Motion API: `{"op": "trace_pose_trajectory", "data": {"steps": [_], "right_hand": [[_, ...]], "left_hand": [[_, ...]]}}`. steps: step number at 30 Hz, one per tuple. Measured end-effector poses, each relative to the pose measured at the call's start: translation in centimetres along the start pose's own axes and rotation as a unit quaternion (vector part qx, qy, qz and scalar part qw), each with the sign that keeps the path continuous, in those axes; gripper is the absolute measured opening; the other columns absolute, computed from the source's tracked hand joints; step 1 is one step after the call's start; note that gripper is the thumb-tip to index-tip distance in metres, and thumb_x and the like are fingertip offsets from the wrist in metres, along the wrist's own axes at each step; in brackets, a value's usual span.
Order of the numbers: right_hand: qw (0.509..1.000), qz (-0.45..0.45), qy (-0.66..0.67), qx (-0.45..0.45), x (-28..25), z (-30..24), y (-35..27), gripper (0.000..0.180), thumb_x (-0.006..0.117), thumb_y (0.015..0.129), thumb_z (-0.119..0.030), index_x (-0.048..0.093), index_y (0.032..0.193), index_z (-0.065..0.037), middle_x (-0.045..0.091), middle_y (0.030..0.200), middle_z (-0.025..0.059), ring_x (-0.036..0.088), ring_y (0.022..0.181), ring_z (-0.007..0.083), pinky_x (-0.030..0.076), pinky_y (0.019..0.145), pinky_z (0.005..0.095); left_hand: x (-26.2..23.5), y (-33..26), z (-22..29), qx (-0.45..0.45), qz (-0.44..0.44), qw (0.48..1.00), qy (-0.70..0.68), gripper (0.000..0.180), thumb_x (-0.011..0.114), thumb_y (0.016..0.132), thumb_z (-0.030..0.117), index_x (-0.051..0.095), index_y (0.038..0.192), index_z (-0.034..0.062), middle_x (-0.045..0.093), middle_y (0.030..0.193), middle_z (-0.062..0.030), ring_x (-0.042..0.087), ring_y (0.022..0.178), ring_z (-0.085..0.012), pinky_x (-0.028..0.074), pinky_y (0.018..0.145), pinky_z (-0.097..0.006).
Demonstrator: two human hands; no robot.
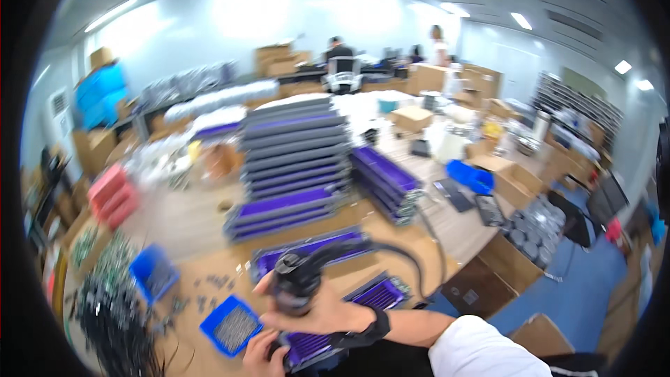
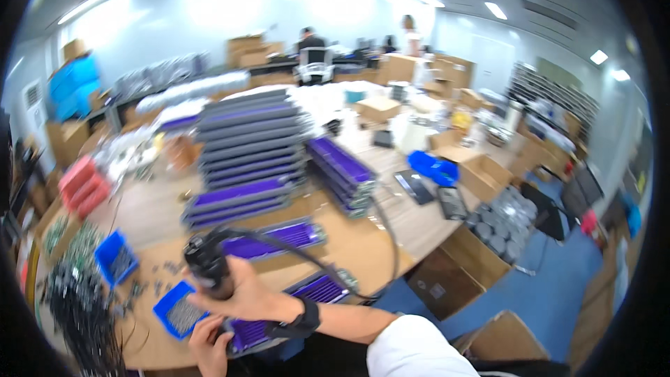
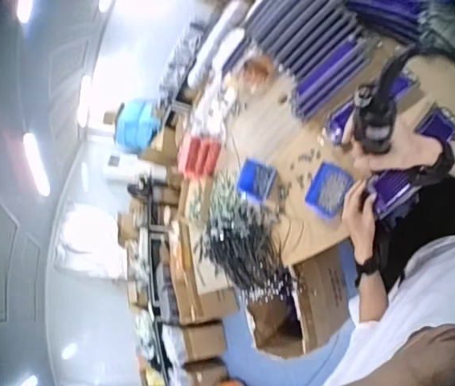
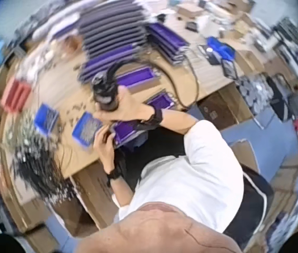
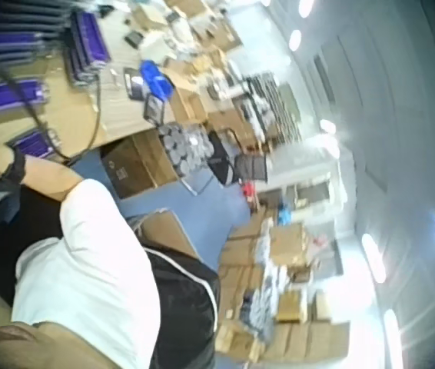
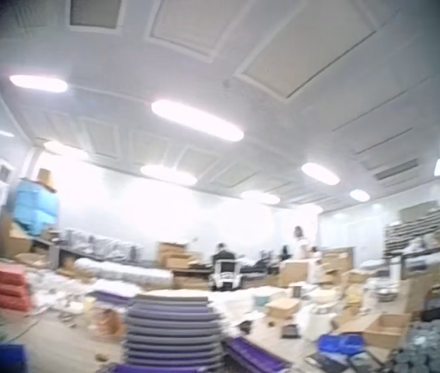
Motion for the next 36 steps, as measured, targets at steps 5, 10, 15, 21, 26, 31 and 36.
{"op": "trace_pose_trajectory", "data": {"steps": [5,10,15,21,26,31,36], "right_hand": [[0.997,0.056,-0.007,-0.052,-0.8,0.1,-1.8,0.037,0.077,0.082,-0.011,0.059,0.114,-0.003,0.062,0.077,-0.0010,0.054,0.071,0.0044,0.045,0.064,0.0234],[0.995,0.015,-0.072,-0.066,-1.5,-0.3,-2.7,0.040,0.077,0.082,-0.018,0.056,0.111,-0.002,0.064,0.079,0.0066,0.059,0.070,0.0136,0.047,0.064,0.0299],[0.995,0.028,-0.072,-0.065,-0.9,1.2,-3.7,0.038,0.076,0.081,-0.019,0.053,0.105,-0.002,0.060,0.072,0.0102,0.051,0.060,0.0179,0.040,0.057,0.0324],[0.992,0.035,-0.060,-0.105,-1.0,2.6,-4.3,0.042,0.076,0.081,-0.017,0.052,0.112,-0.003,0.054,0.061,0.0028,0.041,0.051,0.0084,0.030,0.049,0.0271],[0.995,0.012,-0.028,-0.092,-1.6,2.3,-4.7,0.043,0.076,0.079,-0.013,0.055,0.115,-0.004,0.058,0.073,0.0002,0.048,0.062,0.0064,0.036,0.055,0.0243],[0.994,0.013,-0.050,-0.095,-2.0,1.4,-4.9,0.041,0.080,0.078,-0.007,0.060,0.114,-0.004,0.064,0.081,0.0012,0.061,0.071,0.0079,0.047,0.063,0.0223],[0.986,0.036,-0.038,-0.161,-1.6,0.4,-4.5,0.041,0.081,0.077,-0.008,0.061,0.112,-0.005,0.065,0.081,0.0025,0.062,0.070,0.0098,0.048,0.063,0.0232]], "left_hand": [[0.4,0.0,3.1,0.022,-0.019,0.998,0.064,0.027,0.066,0.081,-0.009,0.065,0.108,-0.0059,0.063,0.116,-0.0145,0.062,0.104,-0.0231,0.050,0.089,-0.030],[0.5,-0.3,2.5,0.021,-0.025,0.998,0.049,0.028,0.065,0.082,-0.009,0.064,0.110,-0.0061,0.063,0.117,-0.0142,0.061,0.104,-0.0228,0.050,0.090,-0.030],[0.3,-0.5,2.2,0.039,-0.021,0.998,0.053,0.029,0.064,0.083,-0.009,0.063,0.111,-0.0062,0.062,0.118,-0.0134,0.062,0.104,-0.0221,0.050,0.088,-0.030],[0.4,-0.6,1.7,0.039,-0.013,0.998,0.054,0.029,0.064,0.083,-0.008,0.063,0.112,-0.0058,0.063,0.117,-0.0134,0.062,0.103,-0.0217,0.051,0.088,-0.030],[0.4,-0.4,2.6,0.061,-0.014,0.996,0.065,0.028,0.065,0.083,-0.007,0.064,0.111,-0.0056,0.063,0.116,-0.0132,0.062,0.102,-0.0218,0.050,0.088,-0.030],[0.5,-0.3,1.6,0.026,-0.013,0.999,0.020,0.031,0.063,0.081,-0.011,0.063,0.112,-0.0059,0.062,0.117,-0.0129,0.062,0.103,-0.0211,0.050,0.090,-0.030],[0.4,-0.5,1.3,0.022,-0.014,0.999,0.023,0.033,0.063,0.082,-0.011,0.063,0.114,-0.0050,0.061,0.119,-0.0128,0.060,0.108,-0.0218,0.049,0.092,-0.030]]}}
Point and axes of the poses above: each hand's wrist, its own y-axis towards the middle knuckle, its own x-axis out of the palm, z = x × y, the point moved 3 cm from there along y, towards the middle knuckle
